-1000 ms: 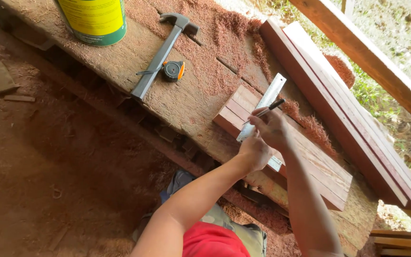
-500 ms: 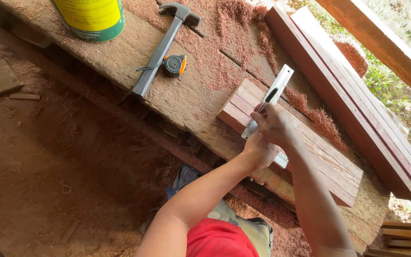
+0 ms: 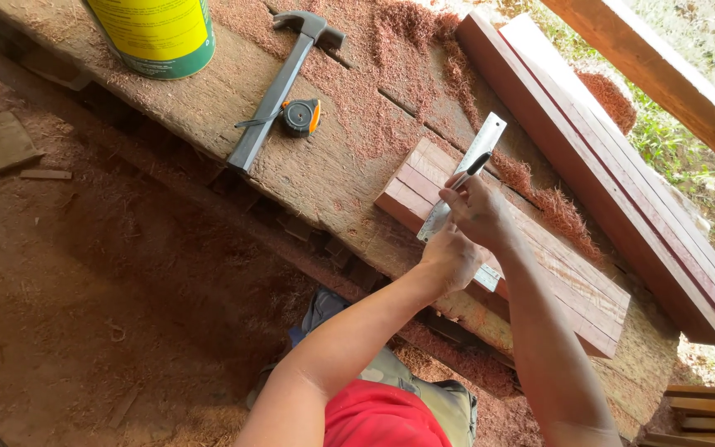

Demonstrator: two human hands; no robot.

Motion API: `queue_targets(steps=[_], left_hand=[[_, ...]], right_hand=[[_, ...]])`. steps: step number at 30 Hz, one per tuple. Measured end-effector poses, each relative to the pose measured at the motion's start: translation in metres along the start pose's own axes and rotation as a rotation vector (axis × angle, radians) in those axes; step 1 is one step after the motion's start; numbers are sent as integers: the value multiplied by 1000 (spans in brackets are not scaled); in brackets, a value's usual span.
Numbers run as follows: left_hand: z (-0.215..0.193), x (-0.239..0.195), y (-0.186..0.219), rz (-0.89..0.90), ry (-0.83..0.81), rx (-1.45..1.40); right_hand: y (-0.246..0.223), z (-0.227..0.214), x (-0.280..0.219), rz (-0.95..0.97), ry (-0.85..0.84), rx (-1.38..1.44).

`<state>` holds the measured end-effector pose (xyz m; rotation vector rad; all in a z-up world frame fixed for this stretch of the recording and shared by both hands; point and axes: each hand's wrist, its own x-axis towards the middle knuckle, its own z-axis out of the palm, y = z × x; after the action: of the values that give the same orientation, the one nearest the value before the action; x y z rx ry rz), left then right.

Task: The person marks lines on a stack of wooden planks using a try square and a pen. They then measure the planks with a tape measure and mark additional lines. The person flips the stack of planks and continues marking lines on the other side.

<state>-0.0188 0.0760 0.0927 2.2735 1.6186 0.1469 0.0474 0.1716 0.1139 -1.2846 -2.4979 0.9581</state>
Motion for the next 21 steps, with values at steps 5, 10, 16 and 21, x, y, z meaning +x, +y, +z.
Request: queue_targets(steps=[5, 10, 16, 21], left_hand=[[8, 4, 0, -2, 31, 17], [19, 11, -1, -2, 127, 98], [15, 8, -1, -39, 36, -58], [11, 4, 1, -13, -7, -15]], right_hand=[[-9, 1, -5, 46, -12, 23], [8, 8, -3, -44, -8, -2], [-3, 6, -6, -5, 40, 18], [-13, -1, -4, -49, 105, -136]])
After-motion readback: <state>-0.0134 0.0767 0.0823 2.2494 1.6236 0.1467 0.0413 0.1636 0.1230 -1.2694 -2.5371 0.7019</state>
